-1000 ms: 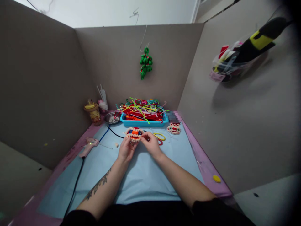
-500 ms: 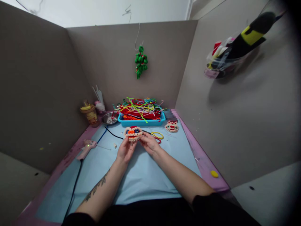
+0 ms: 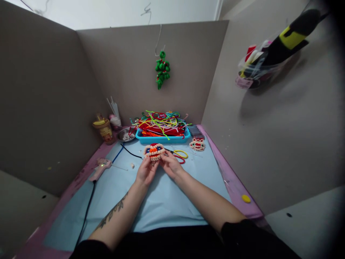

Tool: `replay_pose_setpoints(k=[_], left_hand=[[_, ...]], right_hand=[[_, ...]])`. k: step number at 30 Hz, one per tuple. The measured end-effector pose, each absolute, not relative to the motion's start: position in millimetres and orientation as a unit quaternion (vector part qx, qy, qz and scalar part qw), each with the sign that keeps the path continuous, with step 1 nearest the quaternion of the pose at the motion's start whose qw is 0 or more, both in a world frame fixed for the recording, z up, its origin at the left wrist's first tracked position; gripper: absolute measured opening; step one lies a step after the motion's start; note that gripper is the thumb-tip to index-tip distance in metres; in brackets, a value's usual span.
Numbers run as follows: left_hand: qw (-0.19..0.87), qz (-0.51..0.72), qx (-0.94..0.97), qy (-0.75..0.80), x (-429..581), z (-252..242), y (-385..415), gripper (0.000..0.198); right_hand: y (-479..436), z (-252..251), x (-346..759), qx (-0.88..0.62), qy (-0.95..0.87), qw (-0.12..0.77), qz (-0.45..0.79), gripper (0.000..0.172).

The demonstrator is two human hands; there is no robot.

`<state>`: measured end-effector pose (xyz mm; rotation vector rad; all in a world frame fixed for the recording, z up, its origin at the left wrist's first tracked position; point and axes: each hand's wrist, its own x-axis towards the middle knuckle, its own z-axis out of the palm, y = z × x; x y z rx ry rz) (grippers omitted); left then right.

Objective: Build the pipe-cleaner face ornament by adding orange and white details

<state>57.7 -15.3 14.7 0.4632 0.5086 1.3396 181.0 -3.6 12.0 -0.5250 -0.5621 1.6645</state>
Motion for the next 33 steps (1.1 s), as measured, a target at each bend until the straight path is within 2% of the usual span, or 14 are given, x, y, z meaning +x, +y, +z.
replay_pose_setpoints(k=[5,9,17,24,33], left_hand=[[0.727,0.606,0.218,0.237,59.6,11.3,-16.7,0.031],[0.746,0.584,0.204,0.246,59.7,13.6,-18.2,0.023],[0.762,0.573,0.187,0.236,49.9,11.7,-14.0,0.029],[0.749,0.594,0.146,0.253,49.5,14.3,-10.3,0.025],[0.722,0.614,0.153,0.279,52.5,16.6,-11.6,0.019]], right_hand=[[-0.9,5.2,175.5,-0.238,-0.247,0.637,0.691,0.050],[5.3,-1.9,176.8,-0.248,-0.236,0.650,0.679,0.052],[4.1,5.1,188.6,-0.235,-0.275,0.622,0.694,0.054],[5.2,9.5,197.0,-0.220,-0.262,0.597,0.725,0.041],[4.3,4.3,196.5,-0.229,-0.260,0.594,0.725,0.040]])
